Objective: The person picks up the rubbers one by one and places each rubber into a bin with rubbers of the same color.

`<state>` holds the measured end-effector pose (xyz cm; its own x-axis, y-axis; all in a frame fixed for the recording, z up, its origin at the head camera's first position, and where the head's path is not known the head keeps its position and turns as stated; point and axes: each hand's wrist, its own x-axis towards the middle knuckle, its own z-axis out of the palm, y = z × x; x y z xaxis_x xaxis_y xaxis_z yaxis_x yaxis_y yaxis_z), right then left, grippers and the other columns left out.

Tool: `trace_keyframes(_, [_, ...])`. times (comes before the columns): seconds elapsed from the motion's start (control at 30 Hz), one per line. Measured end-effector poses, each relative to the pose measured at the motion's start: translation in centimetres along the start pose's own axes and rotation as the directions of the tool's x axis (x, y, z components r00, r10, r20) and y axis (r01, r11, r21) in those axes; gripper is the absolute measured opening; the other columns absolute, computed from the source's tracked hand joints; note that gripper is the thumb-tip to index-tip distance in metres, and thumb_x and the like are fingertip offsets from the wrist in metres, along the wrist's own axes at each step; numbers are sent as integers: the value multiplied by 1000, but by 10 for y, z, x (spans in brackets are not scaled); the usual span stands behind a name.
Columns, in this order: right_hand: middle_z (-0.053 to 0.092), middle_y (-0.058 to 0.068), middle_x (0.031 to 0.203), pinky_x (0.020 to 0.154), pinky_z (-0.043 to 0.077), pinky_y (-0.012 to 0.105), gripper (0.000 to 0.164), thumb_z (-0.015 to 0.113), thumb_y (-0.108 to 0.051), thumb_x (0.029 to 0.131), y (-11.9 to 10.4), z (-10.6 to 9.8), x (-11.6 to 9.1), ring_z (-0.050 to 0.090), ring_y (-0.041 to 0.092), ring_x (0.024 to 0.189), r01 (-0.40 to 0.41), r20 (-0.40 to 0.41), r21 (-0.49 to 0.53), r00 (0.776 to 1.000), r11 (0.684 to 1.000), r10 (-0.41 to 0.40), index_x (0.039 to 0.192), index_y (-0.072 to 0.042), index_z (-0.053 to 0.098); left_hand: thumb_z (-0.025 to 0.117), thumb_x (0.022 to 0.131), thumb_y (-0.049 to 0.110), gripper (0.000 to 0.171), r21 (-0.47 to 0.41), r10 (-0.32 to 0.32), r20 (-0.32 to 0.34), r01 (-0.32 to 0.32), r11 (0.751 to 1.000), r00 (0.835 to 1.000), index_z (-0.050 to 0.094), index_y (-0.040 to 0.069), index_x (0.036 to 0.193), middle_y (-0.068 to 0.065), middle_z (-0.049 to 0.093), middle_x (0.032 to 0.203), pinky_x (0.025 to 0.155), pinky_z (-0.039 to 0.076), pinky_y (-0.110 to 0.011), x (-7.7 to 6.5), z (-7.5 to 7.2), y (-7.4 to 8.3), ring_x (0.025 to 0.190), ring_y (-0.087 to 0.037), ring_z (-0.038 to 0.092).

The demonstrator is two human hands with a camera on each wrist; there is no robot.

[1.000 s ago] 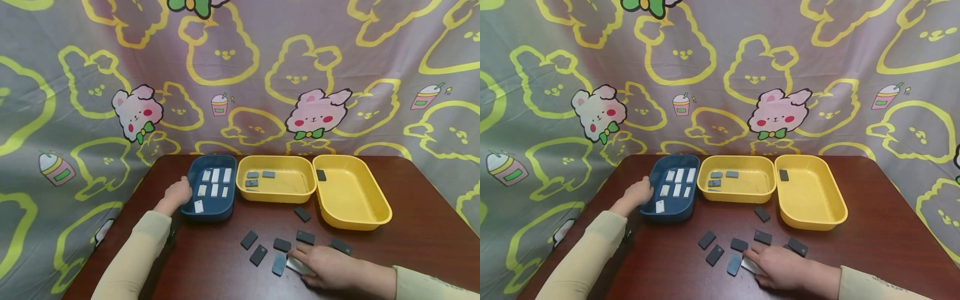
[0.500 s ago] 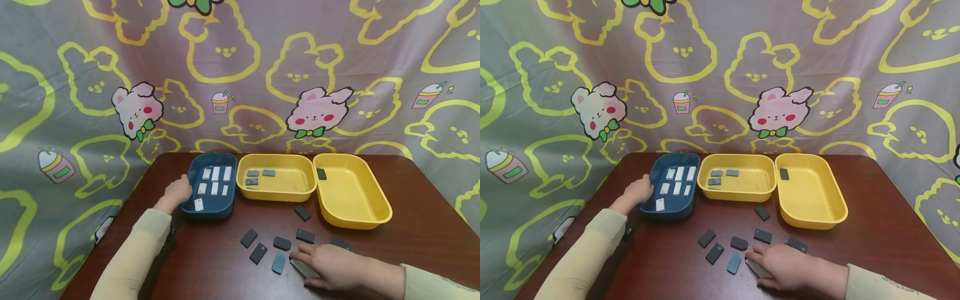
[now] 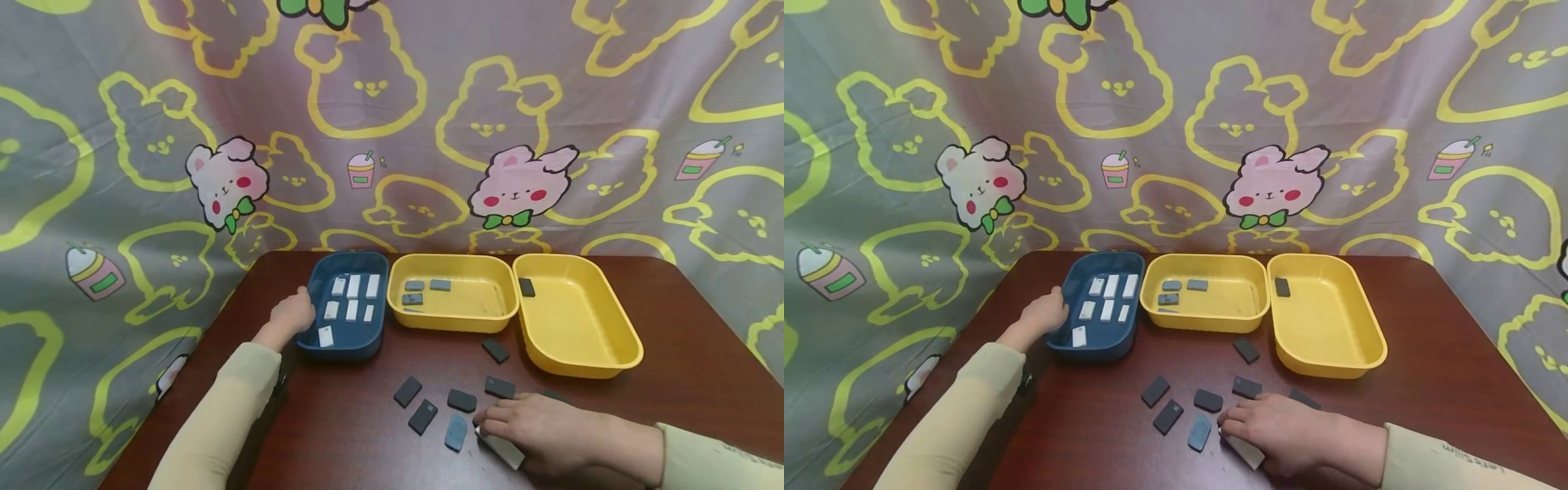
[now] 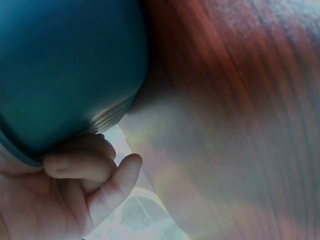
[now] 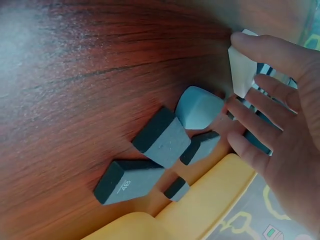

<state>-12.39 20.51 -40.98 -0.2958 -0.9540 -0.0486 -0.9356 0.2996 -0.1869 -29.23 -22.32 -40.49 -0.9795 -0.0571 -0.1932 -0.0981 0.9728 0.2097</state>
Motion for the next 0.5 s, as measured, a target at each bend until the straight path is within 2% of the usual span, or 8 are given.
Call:
trace_keyframes(0.13, [57, -8, 127, 81, 51, 31, 58, 82, -13, 72, 0, 1, 2, 54, 5, 109, -24, 13, 10, 1000, 1000, 24, 124, -22, 57, 47, 101, 17, 60, 5, 12, -7, -12, 1000, 1000, 21, -16, 144, -32, 55, 118, 85, 50, -51, 0, 1, 0, 85, -34, 59])
trace_keyframes(0.27, [58, -8, 125, 82, 51, 31, 54, 83, -21, 75, 0, -3, 4, 54, 5, 108, -51, 41, 17, 998, 999, 50, 123, -22, 59, 46, 101, 17, 60, 7, 21, -11, -21, 1000, 1000, 21, -16, 144, -32, 56, 117, 84, 51, -51, -1, -1, 1, 84, -33, 59])
trace_keyframes(0.4, [57, -13, 115, 79, 51, 29, 47, 82, -31, 77, -1, -17, 8, 54, 2, 98, -77, 33, 52, 997, 996, 76, 117, -24, 60, 47, 101, 17, 61, 12, 13, -10, -13, 1000, 1000, 21, -16, 144, -32, 55, 120, 85, 50, -51, -2, -1, 1, 86, -34, 59])
trace_keyframes(0.5, [53, -16, 107, 77, 50, 27, 45, 83, -36, 75, -2, -30, 16, 51, -1, 91, -85, -4, 53, 996, 995, 85, 111, -26, 58, 47, 101, 17, 61, 19, 4, -8, -4, 1000, 1000, 21, -16, 145, -32, 55, 120, 85, 50, -51, -2, 0, 1, 87, -34, 59])
